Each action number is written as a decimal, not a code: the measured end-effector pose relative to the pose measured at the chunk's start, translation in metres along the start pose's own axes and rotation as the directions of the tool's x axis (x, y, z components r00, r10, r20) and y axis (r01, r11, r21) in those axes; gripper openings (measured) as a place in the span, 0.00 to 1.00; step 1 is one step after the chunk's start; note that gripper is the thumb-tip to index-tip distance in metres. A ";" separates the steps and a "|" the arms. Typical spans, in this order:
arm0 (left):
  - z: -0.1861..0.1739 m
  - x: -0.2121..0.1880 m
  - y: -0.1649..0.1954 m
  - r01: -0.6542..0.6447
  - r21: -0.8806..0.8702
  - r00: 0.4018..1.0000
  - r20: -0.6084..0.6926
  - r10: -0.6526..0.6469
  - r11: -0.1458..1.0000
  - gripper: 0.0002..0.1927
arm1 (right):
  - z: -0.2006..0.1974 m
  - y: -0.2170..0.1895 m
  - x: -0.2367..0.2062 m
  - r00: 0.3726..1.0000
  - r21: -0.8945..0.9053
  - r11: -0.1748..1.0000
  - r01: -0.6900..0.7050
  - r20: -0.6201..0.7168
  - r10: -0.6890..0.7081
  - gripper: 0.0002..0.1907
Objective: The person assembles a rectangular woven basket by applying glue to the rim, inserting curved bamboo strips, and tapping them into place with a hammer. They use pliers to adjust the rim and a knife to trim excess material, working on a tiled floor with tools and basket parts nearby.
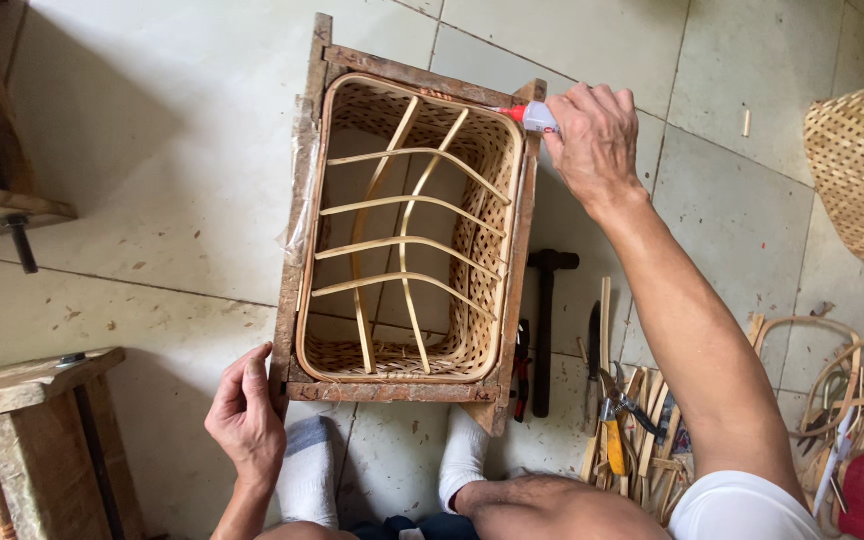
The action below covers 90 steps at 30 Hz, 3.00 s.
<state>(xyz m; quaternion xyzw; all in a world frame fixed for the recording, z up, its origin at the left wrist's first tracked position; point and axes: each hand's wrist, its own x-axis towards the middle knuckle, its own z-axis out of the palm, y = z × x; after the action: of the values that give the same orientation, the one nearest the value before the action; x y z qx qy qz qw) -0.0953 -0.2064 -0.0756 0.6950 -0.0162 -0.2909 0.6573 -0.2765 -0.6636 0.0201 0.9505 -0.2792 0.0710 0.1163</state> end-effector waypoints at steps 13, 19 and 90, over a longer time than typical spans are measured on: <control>-0.005 0.000 -0.010 -0.180 0.105 0.984 0.027 0.178 0.978 0.12 | 0.025 0.018 -0.032 0.993 0.051 0.991 -0.122 0.007 0.122 0.14; -0.005 -0.001 -0.011 -0.121 0.087 0.993 0.010 0.121 0.989 0.12 | 0.022 -0.013 -0.065 0.846 0.476 0.706 -0.525 0.200 0.495 0.14; 0.039 -0.012 -0.029 -0.050 -0.047 0.943 0.326 0.063 0.998 0.27 | -0.009 -0.118 -0.252 0.565 0.719 -0.115 -0.686 0.625 0.539 0.19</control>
<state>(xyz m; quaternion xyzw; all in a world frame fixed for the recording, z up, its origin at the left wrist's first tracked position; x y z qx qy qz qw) -0.1324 -0.2330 -0.0963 0.6237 -0.1396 -0.3835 0.6667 -0.4223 -0.4356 -0.0433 0.5731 -0.5899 0.2048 -0.5306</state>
